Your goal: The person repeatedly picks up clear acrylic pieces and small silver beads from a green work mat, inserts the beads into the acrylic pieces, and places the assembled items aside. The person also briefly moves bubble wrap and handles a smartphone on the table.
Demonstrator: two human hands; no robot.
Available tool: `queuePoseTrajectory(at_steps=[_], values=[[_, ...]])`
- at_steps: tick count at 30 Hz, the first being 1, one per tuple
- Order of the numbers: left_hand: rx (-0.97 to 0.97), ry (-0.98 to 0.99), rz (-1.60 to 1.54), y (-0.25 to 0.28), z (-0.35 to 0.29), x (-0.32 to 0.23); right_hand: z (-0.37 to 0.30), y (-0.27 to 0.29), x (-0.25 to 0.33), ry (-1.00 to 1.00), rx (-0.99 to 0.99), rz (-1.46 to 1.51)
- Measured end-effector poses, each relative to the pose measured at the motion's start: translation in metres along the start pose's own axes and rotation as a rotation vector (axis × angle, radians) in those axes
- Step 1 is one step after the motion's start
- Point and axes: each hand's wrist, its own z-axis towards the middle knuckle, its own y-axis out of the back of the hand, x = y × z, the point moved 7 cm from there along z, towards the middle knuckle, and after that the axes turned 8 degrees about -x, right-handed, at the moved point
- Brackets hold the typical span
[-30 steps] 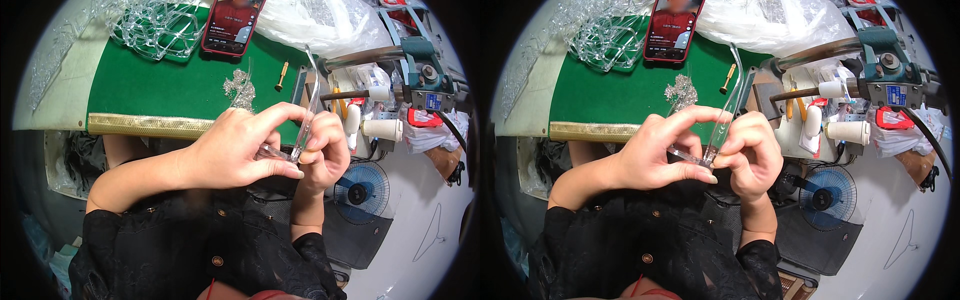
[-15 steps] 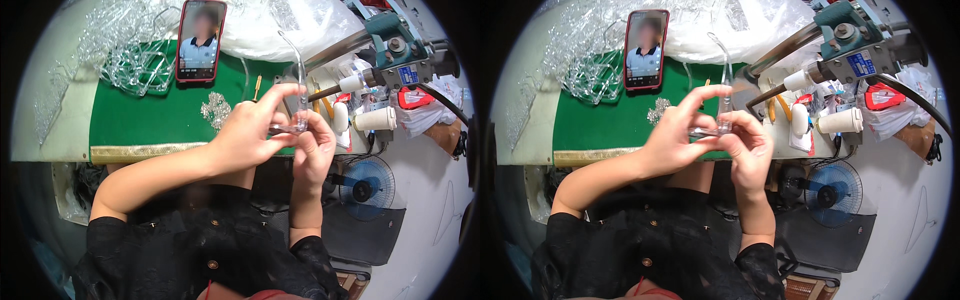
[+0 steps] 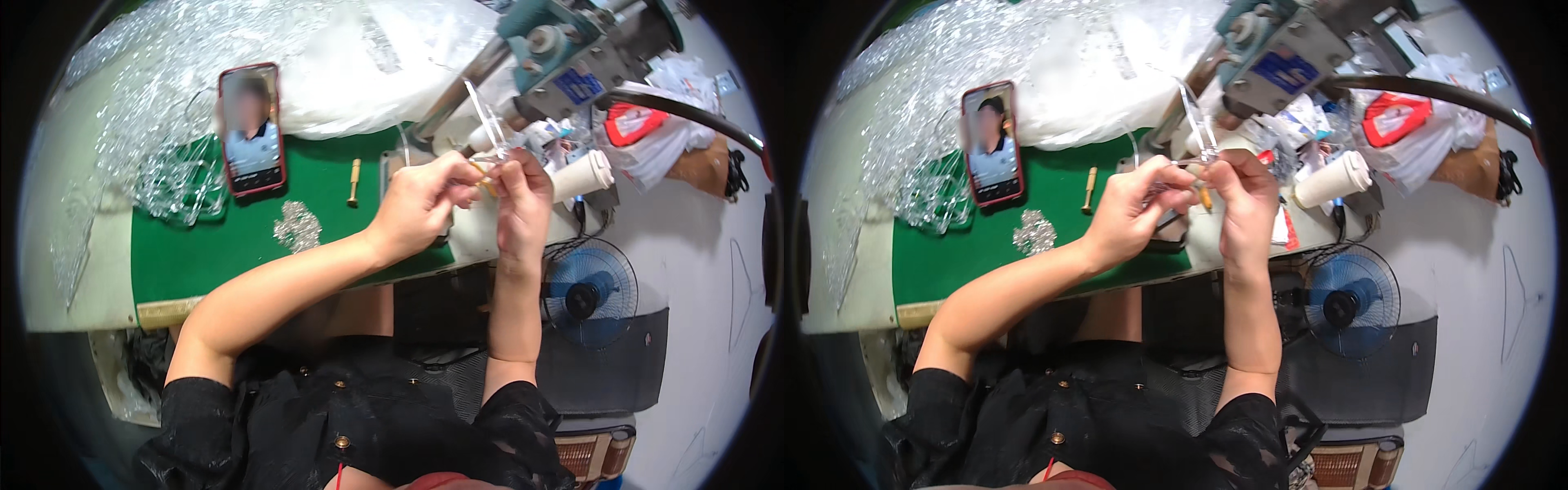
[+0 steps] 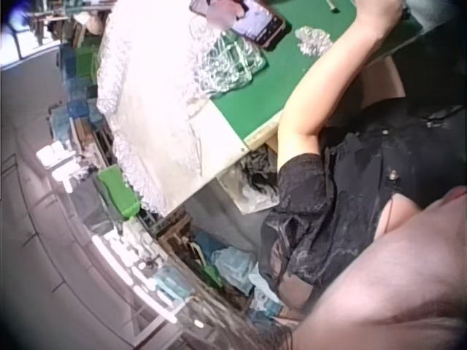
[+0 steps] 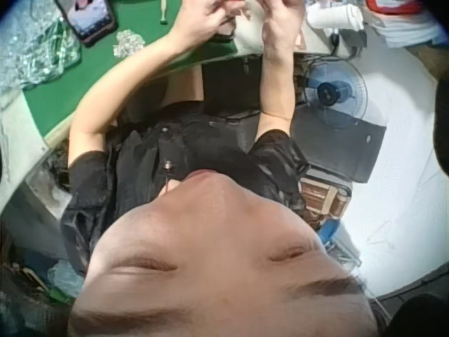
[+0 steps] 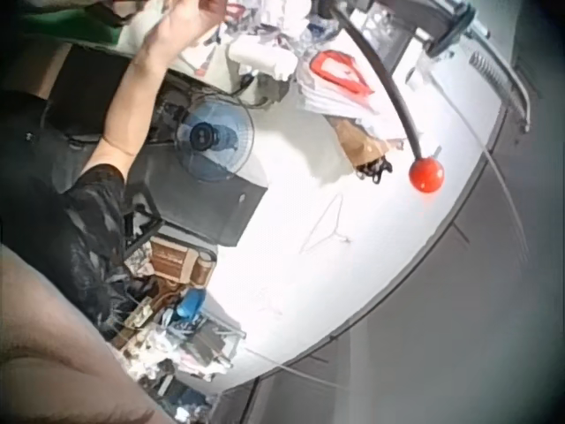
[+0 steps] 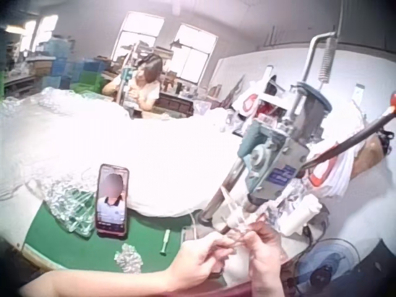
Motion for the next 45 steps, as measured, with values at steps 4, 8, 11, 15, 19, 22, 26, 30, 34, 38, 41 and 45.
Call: queuePoseTrajectory(at_steps=[4,8,11,15,19,22,26,30,34,38,41,45], values=[[0.011,0.059,-0.009,-0.010,0.009,0.006,0.010,0.007,-0.002,0.002,-0.025,-0.041],[0.000,0.054,0.007,-0.014,0.015,0.013,0.018,0.016,-0.001,0.071,-0.059,-0.061],[-0.018,0.082,0.009,-0.014,0.014,0.017,0.031,0.033,0.036,0.361,-0.262,-0.116],[-0.011,0.065,0.018,-0.012,0.016,0.015,0.055,0.017,0.165,0.643,-0.037,0.173],[-0.025,0.101,0.010,-0.013,0.017,0.018,0.033,0.010,0.156,0.729,-0.068,0.186],[-0.033,0.042,0.039,-0.014,0.022,0.016,-0.002,0.008,0.119,1.023,0.051,0.210],[0.051,0.029,0.128,-0.008,0.021,0.010,0.023,0.005,0.156,0.806,-0.066,0.076],[0.160,0.039,0.220,0.022,0.009,-0.018,0.025,-0.008,0.159,0.850,-0.298,-0.176],[0.236,0.223,-0.137,0.066,-0.036,-0.065,-0.039,-0.029,0.027,0.441,-0.035,-0.371],[0.158,0.309,0.030,0.137,-0.078,-0.109,-0.112,-0.086,-0.071,0.191,0.519,-0.643],[0.239,-0.098,0.878,0.175,-0.096,-0.137,-0.122,-0.086,-0.091,0.237,0.512,-0.725],[-0.404,-0.399,1.081,0.230,-0.117,-0.172,-0.122,-0.091,-0.093,0.215,0.524,-0.779]])
